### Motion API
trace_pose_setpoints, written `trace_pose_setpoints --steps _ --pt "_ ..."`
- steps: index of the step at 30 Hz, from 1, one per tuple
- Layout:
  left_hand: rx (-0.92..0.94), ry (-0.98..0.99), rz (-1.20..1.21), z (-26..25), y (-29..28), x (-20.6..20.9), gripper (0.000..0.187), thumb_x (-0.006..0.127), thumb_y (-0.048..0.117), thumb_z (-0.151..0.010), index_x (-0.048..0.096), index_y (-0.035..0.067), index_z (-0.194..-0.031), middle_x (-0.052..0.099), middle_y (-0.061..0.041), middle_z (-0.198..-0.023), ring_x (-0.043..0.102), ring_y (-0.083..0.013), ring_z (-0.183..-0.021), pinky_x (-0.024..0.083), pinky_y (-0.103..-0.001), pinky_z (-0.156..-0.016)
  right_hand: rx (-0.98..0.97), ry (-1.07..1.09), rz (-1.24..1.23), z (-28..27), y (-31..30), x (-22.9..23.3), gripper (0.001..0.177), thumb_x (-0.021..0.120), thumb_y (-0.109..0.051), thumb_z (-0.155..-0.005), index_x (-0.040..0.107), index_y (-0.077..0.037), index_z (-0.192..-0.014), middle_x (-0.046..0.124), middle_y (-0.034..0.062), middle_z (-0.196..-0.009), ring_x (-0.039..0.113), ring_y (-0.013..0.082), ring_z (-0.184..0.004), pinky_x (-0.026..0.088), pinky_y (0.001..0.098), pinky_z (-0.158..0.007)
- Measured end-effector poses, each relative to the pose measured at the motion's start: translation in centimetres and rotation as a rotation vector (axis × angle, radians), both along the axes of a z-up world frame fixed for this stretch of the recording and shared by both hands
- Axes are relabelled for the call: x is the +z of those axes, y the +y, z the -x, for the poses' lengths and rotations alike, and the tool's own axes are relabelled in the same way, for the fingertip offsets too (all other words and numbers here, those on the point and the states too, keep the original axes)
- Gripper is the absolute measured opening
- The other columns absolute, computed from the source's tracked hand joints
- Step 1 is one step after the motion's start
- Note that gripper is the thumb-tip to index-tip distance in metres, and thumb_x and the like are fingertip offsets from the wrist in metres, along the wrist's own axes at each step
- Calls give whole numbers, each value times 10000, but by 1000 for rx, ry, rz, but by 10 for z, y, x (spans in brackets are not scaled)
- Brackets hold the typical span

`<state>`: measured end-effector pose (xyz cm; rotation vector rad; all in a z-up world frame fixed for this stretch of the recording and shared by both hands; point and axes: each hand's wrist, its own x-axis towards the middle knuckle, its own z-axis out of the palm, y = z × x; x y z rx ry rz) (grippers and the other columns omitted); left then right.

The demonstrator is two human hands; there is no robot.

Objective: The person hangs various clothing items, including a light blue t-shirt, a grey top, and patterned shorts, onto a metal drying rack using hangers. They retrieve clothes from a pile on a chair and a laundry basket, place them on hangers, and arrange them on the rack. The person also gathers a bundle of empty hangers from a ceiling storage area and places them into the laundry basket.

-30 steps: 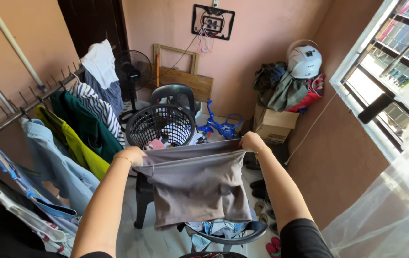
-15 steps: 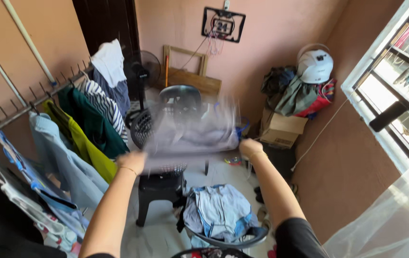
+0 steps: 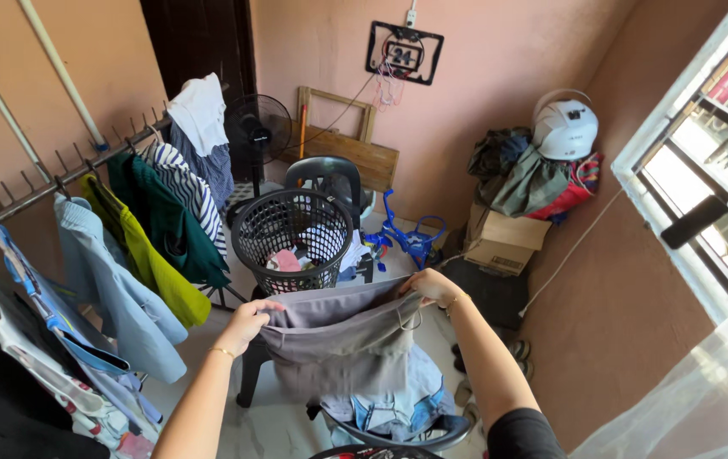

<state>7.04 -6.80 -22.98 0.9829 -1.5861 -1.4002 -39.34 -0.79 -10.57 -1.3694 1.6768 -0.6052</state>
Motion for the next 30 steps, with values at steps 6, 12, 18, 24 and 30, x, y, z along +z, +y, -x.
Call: trace_pose_setpoints --steps 6,12,18,24,30 --pt "-83 46 -95 10 7 13 442 543 -43 -785 747 7 -1175 744 -77 -1227 647 -161 -1150 463 -290 -1021 128 -259 67 12 2 16 254 516 -34 -851 747 -31 -956 684 14 -825 647 106 -680 596 283 -613" --pt "270 -474 327 5 4 21 548 655 6 -711 710 105 -1247 727 -158 -1205 671 -290 -1116 520 -366 -968 216 -726 121 44 -23 13 105 659 36 -939 708 -10 -1021 535 -50 -725 384 53 -564 301 212 -481" --pt "730 -914 244 -13 22 48 322 751 222 -809 765 131 -1117 733 -153 -1153 667 -368 -1083 538 -449 -917 197 -972 143 33 -17 58 170 631 5 -938 671 -13 -1103 639 7 -823 462 64 -601 363 212 -513" --pt "701 -403 -196 -59 22 30 387 879 289 -800 725 -54 -894 717 -146 -880 648 -305 -796 538 -459 -782 174 -1219 327 -27 1 89 365 574 -109 -1001 597 8 -1346 715 88 -1193 637 153 -805 540 311 -724" --pt "455 227 -615 -89 18 30 230 780 151 -883 582 102 -779 556 1 -666 607 -164 -669 592 -435 -796 239 -1265 295 -51 -2 92 452 558 -109 -983 544 54 -1404 614 122 -1355 657 233 -907 543 378 -793"
